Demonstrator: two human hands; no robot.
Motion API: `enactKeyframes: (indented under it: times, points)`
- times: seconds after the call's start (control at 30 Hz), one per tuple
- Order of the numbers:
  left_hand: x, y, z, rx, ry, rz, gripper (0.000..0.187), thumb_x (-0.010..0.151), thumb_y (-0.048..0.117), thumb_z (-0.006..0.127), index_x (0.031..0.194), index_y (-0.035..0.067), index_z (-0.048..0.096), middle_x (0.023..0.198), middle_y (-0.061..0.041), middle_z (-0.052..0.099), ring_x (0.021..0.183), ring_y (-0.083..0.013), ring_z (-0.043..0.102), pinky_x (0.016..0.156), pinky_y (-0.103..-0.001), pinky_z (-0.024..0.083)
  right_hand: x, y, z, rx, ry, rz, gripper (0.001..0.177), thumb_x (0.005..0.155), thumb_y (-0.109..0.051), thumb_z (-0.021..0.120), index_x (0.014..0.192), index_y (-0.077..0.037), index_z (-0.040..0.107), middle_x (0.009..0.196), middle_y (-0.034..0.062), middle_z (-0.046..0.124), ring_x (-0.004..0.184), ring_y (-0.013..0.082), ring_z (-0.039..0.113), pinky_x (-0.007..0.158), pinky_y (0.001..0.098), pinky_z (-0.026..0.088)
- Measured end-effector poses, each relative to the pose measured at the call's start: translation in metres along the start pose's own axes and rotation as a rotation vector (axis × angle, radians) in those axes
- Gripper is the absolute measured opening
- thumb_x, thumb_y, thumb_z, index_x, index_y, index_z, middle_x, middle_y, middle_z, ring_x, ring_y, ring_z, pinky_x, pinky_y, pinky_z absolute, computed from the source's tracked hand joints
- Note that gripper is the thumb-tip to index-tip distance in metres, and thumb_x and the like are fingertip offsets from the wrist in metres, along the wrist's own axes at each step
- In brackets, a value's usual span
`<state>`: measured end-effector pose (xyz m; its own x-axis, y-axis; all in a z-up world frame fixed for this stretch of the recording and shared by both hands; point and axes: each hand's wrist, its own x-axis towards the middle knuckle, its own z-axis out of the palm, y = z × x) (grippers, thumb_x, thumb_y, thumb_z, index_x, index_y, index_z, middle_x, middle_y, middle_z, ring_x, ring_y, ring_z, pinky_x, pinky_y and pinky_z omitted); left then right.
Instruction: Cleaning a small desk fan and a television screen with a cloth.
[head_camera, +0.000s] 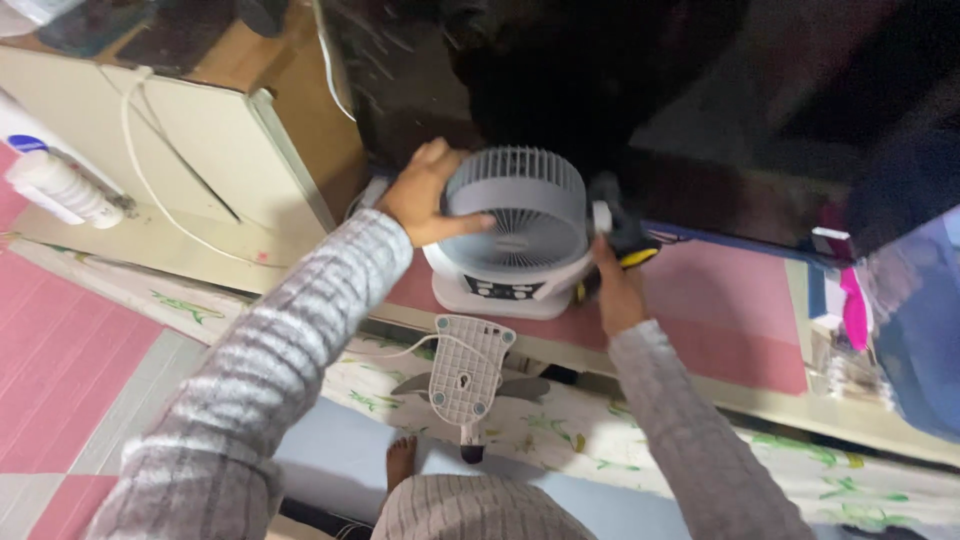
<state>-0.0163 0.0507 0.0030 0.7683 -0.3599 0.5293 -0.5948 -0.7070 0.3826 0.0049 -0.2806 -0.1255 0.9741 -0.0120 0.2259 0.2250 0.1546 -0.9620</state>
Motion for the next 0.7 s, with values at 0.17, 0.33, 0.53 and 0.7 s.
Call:
enactKeyframes:
  times: [0.17,0.33,0.53,0.7]
  points:
    - [0.0,0.016,-0.022,0.005,-0.07,-0.108,0.106,0.059,0.062,0.091,0.137,-0.003,0.059,0.109,-0.02,0.054,0.11,-0.0367,0.051,0.098,-0.047,0.045,0.002,-0.037,-0.009,0.145,-0.122,0.303,0.052,0.097,-0.031,0.066,0.143,-0.009,0.057,0.13,0.0013,0.068,0.116,0.0161,0.062,0.1,0.0318,0.047]
    - [-0.015,0.011,-0.015,0.074,-0.252,-0.308,0.12,0.049,0.067,0.093,0.138,-0.004,0.054,0.114,-0.021,0.054,0.118,-0.0372,0.05,0.101,-0.046,0.044,0.003,-0.049,-0.018,0.24,-0.136,0.261,0.056,0.093,-0.026,0.075,0.14,-0.002,0.057,0.118,0.0066,0.067,0.098,0.022,0.064,0.08,0.0399,0.053]
    - [-0.062,-0.016,0.037,-0.081,-0.069,-0.381,0.091,0.068,0.059,0.089,0.137,0.006,0.065,0.136,-0.021,0.06,0.129,-0.0419,0.052,0.111,-0.046,0.041,-0.013,-0.039,0.0,-0.478,-0.275,0.331,0.059,0.075,-0.018,0.086,0.126,-0.002,0.059,0.113,0.0082,0.073,0.094,0.022,0.072,0.081,0.0366,0.062]
    - [-0.057,-0.013,0.01,-0.42,-0.1,-0.437,0.07,0.075,0.042,0.085,0.129,0.004,0.062,0.12,-0.018,0.072,0.115,-0.0312,0.067,0.104,-0.038,0.051,-0.01,0.002,0.006,-0.526,-0.346,0.179,0.05,0.081,-0.029,0.084,0.119,0.0,0.069,0.121,0.0069,0.075,0.103,0.0168,0.072,0.087,0.0317,0.06]
